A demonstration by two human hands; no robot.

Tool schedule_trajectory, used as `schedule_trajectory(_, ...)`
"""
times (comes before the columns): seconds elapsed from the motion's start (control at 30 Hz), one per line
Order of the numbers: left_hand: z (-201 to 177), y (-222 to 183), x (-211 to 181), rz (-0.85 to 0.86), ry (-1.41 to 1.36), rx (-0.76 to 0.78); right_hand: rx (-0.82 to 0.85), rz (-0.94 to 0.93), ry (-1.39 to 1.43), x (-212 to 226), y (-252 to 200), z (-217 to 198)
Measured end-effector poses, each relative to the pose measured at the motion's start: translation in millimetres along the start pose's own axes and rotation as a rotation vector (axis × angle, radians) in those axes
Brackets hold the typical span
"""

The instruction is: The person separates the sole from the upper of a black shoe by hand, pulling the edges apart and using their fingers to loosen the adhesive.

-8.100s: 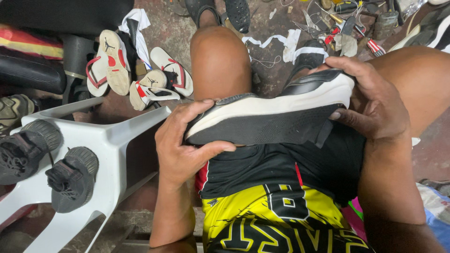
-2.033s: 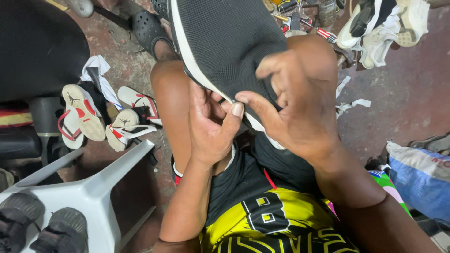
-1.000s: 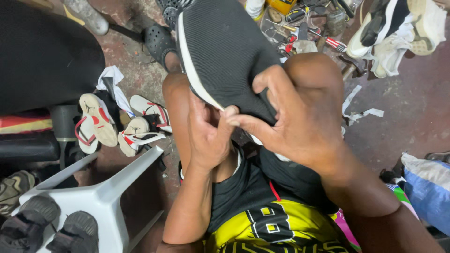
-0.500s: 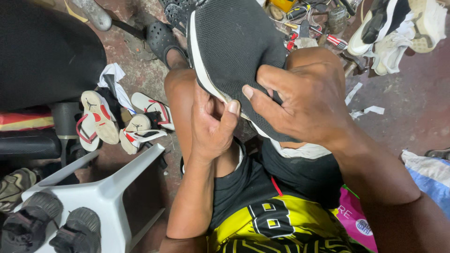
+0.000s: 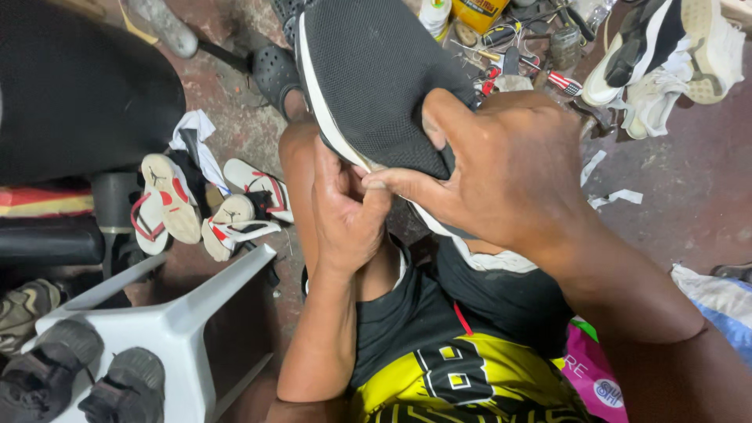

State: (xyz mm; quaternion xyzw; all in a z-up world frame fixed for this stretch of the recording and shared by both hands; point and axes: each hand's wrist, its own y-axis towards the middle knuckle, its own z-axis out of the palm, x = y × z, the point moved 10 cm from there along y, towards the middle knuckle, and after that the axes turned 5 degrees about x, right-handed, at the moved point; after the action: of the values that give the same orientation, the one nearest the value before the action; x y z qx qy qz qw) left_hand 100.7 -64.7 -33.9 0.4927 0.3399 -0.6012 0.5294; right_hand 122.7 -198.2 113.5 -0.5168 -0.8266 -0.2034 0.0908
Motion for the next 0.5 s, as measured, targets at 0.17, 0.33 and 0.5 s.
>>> schedule_trajectory(0.17, 0, -8, -17, -0.014, 0.154, -0.008, -0.014, -0.098, -0.078, 23, -7, -3)
schedule_trajectory(0.33, 6, -5, -29, 0.077, 0.163, 0.062, 0.074, -0.109, 0.099, 16, -17, 16)
schedule_trajectory(0.5, -2, -8, -15, 0.003, 0.261, 0.093, 0.158, -0.086, 0.228, 6, -22, 30)
